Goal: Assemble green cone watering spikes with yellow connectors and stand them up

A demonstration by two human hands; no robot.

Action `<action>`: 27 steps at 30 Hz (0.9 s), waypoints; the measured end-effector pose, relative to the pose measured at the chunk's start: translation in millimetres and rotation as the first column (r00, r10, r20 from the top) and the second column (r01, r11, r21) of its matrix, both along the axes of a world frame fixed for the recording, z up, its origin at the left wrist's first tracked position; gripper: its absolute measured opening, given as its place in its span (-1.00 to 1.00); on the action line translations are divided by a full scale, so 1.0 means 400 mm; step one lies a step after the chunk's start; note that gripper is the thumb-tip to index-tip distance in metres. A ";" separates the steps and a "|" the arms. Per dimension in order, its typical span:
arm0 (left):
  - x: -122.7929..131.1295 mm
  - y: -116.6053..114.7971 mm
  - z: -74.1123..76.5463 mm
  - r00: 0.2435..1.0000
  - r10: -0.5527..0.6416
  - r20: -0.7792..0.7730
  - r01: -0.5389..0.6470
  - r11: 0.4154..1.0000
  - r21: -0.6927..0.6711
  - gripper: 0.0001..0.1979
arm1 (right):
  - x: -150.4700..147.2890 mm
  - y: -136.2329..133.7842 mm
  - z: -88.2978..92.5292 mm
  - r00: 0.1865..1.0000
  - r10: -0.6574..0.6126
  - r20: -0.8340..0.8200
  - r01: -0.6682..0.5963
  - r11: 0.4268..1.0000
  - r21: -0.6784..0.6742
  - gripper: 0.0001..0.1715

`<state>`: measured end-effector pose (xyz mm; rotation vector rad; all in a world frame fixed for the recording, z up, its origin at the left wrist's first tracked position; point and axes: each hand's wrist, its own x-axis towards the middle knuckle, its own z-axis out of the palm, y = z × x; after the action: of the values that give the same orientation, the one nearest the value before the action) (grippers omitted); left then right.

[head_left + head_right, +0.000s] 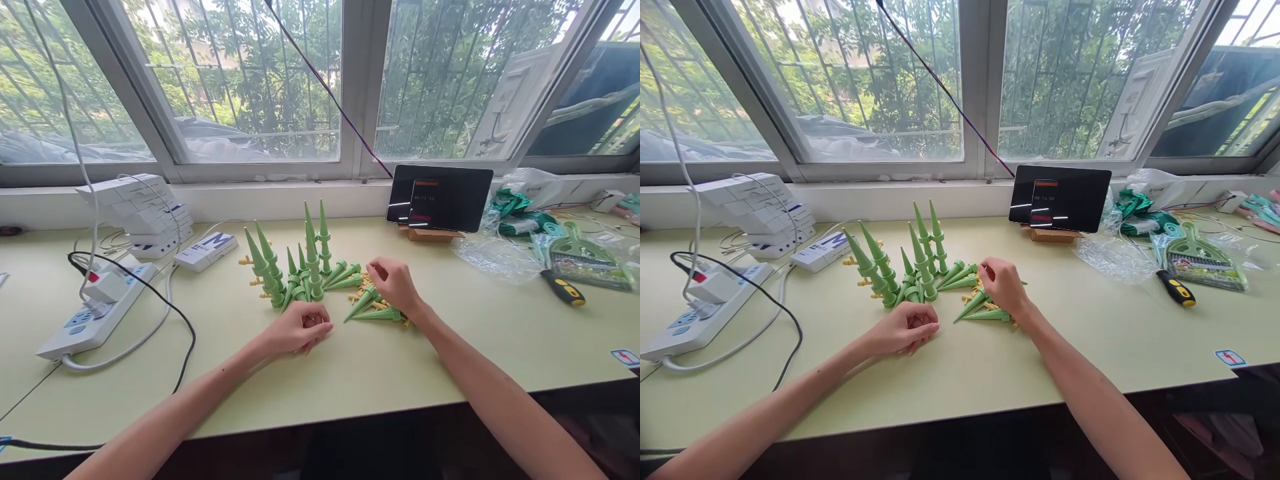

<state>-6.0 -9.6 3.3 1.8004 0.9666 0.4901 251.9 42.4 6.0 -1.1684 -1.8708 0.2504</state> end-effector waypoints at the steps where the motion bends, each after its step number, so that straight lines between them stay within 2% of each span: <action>1: 0.000 0.000 0.001 1.000 0.003 0.001 -0.003 1.000 0.000 -0.69 | -0.003 -0.002 -0.003 1.000 0.015 -0.001 -0.015 1.000 -0.011 -0.69; 7: 0.000 -0.002 0.000 1.000 -0.007 0.026 0.006 1.000 0.010 -0.68 | -0.043 -0.030 -0.002 0.994 0.112 -0.002 -0.112 0.991 -0.068 -0.71; 12: 0.001 -0.004 -0.009 1.000 0.025 -0.001 -0.025 0.987 0.158 -0.70 | -0.055 -0.042 -0.010 0.992 0.126 0.016 -0.125 0.990 -0.070 -0.75; 16: -0.001 0.000 -0.013 0.997 0.063 -0.053 -0.041 0.942 0.334 -0.73 | -0.047 -0.042 -0.004 0.992 0.123 0.009 -0.122 0.991 -0.058 -0.78; 20: -0.004 0.001 -0.011 0.991 0.074 -0.115 -0.011 0.881 0.474 -0.75 | -0.032 -0.039 0.003 0.995 0.091 0.049 -0.088 0.994 -0.064 -0.80; 27: -0.005 0.000 -0.003 0.978 0.105 -0.178 0.014 0.825 0.565 -0.74 | -0.017 -0.022 -0.014 0.986 0.091 0.137 -0.079 0.993 -0.093 -0.86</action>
<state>-8.1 -9.5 2.1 2.4048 1.0790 0.6868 245.1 33.5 0.3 -1.1926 -2.0543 0.3070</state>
